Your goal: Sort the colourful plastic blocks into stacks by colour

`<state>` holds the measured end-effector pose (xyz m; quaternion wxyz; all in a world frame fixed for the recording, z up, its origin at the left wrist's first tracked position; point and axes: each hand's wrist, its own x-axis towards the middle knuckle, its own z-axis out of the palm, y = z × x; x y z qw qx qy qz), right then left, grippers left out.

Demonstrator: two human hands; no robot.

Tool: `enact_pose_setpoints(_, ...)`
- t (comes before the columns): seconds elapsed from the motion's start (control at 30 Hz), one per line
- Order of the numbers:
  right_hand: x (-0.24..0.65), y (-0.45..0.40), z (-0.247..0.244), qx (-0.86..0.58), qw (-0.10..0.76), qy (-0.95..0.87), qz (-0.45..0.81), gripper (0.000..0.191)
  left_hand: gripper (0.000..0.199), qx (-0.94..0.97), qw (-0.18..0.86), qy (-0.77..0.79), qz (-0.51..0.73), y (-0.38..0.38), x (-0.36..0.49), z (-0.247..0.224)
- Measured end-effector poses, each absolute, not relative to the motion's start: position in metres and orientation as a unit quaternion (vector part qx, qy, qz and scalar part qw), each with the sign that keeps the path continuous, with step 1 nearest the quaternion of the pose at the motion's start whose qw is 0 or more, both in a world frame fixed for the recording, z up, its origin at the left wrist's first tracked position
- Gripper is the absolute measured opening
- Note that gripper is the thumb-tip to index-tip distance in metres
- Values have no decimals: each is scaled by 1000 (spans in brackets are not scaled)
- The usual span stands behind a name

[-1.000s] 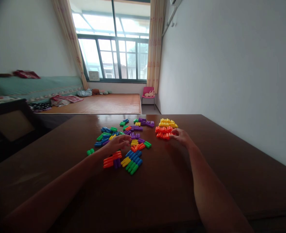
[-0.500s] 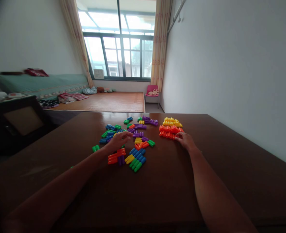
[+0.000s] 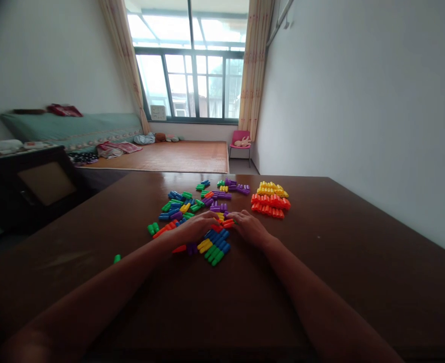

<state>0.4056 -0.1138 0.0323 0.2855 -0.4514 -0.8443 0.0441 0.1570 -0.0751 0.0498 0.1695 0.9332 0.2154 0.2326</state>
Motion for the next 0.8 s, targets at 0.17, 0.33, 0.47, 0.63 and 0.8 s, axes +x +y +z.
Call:
enact_pose_setpoints(0.17, 396, -119, 35, -444, 249, -860, 27, 24, 25, 921, 158, 265, 236, -66, 150, 48)
enact_pose_setpoints(0.33, 400, -120, 41, -441, 288, -850, 24, 25, 21, 912, 83, 330, 229, -64, 145, 50)
enact_pose_setpoints(0.47, 432, -113, 46, -516, 327, -790, 58, 29, 20, 913, 43, 356, 193, -67, 142, 54)
enact_pose_setpoints(0.63, 493, -104, 43, -660, 244, -708, 56, 21, 21, 914, 43, 364, 173, -70, 142, 58)
enact_pose_setpoints(0.8, 515, -105, 43, -670, 197, -708, 100, 28, 21, 911, 61, 368, 178, -70, 143, 59)
